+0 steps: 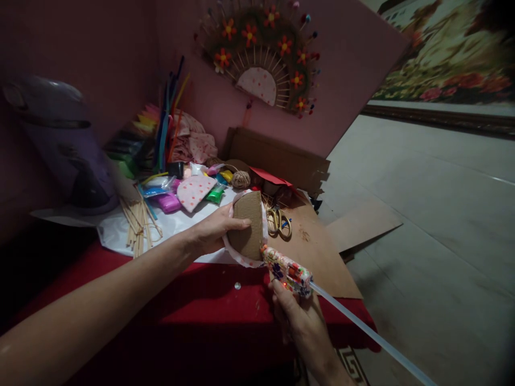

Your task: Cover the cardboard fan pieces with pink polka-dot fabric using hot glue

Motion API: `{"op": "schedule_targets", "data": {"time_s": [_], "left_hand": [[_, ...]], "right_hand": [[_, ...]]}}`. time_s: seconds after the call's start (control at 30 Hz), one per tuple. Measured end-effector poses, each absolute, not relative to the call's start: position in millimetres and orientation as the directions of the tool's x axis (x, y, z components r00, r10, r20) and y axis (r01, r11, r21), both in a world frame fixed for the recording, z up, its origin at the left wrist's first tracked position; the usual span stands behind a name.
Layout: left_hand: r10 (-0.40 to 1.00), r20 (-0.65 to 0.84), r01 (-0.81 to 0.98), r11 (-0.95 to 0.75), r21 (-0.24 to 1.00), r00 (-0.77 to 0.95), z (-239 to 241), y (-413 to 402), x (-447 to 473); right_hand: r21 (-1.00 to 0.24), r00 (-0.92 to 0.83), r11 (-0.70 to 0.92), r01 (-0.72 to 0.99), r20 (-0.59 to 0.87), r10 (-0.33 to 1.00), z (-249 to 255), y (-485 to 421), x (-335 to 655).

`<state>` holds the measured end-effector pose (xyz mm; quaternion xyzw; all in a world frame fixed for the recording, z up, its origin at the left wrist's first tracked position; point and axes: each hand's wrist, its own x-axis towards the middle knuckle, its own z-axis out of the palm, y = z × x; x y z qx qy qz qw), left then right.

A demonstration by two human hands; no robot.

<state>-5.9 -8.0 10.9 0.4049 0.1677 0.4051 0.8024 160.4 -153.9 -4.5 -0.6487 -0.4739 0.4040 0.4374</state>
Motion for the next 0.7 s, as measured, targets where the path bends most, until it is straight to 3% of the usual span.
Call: {"op": "schedule_targets", "data": {"time_s": [0.7], "left_hand": [[0.786,0.068,-0.51,0.33,0.794,0.615,12.3,-8.8,-6.8]], "right_hand": [[-0.933,0.199,-0.22,0.284,-0.167,0.966,-13.0,-157.7,163.7]]}}
